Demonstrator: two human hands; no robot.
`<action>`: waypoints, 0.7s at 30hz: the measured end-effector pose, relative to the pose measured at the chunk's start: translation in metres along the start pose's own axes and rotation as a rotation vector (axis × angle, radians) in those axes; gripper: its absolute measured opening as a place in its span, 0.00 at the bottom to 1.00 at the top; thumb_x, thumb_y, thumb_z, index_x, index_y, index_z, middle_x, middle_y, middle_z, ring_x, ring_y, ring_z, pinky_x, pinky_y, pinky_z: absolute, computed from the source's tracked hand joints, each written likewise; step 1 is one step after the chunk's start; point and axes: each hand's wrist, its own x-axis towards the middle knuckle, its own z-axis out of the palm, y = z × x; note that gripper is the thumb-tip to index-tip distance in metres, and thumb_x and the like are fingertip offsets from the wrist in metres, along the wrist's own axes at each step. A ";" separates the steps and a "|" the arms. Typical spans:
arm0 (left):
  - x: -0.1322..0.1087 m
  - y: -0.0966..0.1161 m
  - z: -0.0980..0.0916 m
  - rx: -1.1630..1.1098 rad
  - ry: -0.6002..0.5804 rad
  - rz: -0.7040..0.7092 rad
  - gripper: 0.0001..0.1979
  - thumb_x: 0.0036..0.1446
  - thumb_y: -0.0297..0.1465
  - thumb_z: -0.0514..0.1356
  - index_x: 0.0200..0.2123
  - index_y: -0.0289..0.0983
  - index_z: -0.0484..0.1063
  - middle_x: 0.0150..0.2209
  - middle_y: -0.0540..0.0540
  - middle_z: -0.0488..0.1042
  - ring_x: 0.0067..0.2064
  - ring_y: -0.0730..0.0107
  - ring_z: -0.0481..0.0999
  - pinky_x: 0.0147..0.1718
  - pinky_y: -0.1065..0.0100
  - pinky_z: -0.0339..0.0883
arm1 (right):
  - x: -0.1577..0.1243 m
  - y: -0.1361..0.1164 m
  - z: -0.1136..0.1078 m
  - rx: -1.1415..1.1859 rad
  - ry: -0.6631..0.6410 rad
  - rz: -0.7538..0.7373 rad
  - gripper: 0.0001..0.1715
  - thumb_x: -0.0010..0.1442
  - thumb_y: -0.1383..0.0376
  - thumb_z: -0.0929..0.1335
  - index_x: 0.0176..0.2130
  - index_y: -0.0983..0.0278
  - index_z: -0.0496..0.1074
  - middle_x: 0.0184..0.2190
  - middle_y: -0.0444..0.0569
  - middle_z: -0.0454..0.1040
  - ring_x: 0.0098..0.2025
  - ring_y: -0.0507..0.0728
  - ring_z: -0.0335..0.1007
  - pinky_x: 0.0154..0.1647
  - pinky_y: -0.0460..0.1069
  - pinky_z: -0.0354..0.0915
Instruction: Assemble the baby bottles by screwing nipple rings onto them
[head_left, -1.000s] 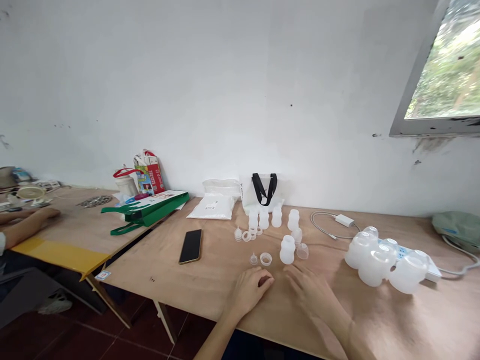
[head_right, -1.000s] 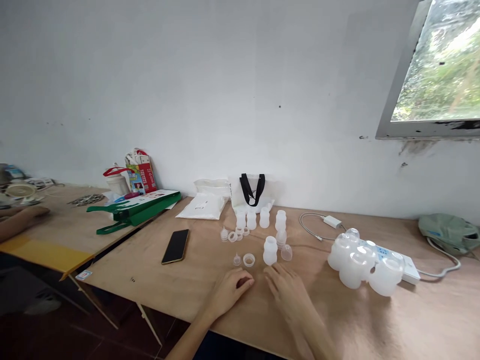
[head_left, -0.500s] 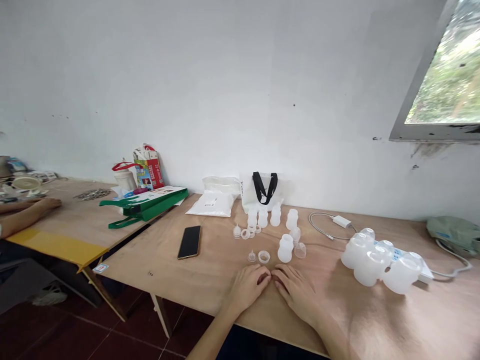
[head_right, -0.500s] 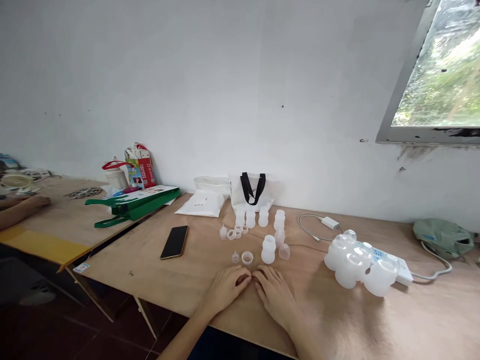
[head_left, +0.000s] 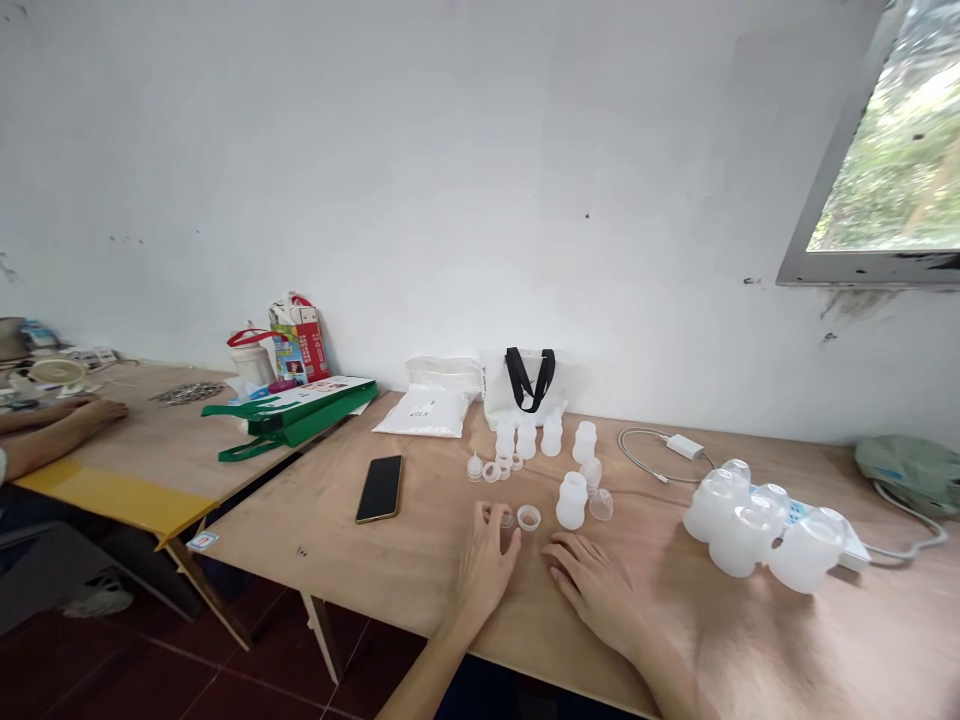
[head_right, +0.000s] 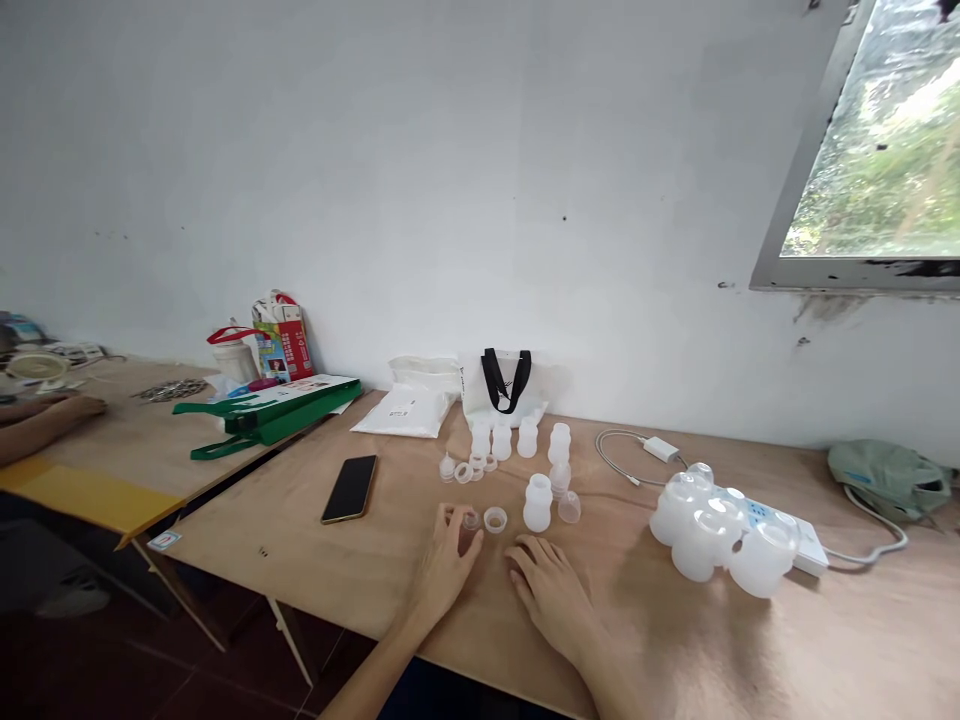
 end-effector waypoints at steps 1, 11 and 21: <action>0.000 -0.001 0.000 0.024 -0.002 0.015 0.16 0.69 0.33 0.54 0.58 0.42 0.69 0.59 0.41 0.66 0.59 0.59 0.71 0.58 0.58 0.66 | 0.000 0.000 0.000 0.001 0.001 0.000 0.18 0.72 0.67 0.60 0.55 0.59 0.74 0.59 0.54 0.74 0.61 0.64 0.71 0.61 0.63 0.68; -0.004 0.008 -0.006 0.234 -0.216 0.114 0.21 0.71 0.39 0.55 0.65 0.49 0.69 0.69 0.42 0.62 0.66 0.48 0.65 0.62 0.47 0.61 | 0.001 -0.003 -0.004 -0.006 -0.008 0.022 0.18 0.72 0.67 0.61 0.56 0.60 0.74 0.60 0.54 0.74 0.61 0.63 0.71 0.63 0.62 0.67; -0.001 0.006 -0.003 -0.030 -0.237 0.198 0.04 0.68 0.33 0.60 0.40 0.40 0.73 0.54 0.46 0.72 0.56 0.60 0.70 0.58 0.60 0.63 | -0.001 -0.013 -0.013 -0.092 0.062 0.035 0.17 0.69 0.66 0.64 0.55 0.62 0.73 0.50 0.55 0.79 0.53 0.64 0.77 0.54 0.58 0.71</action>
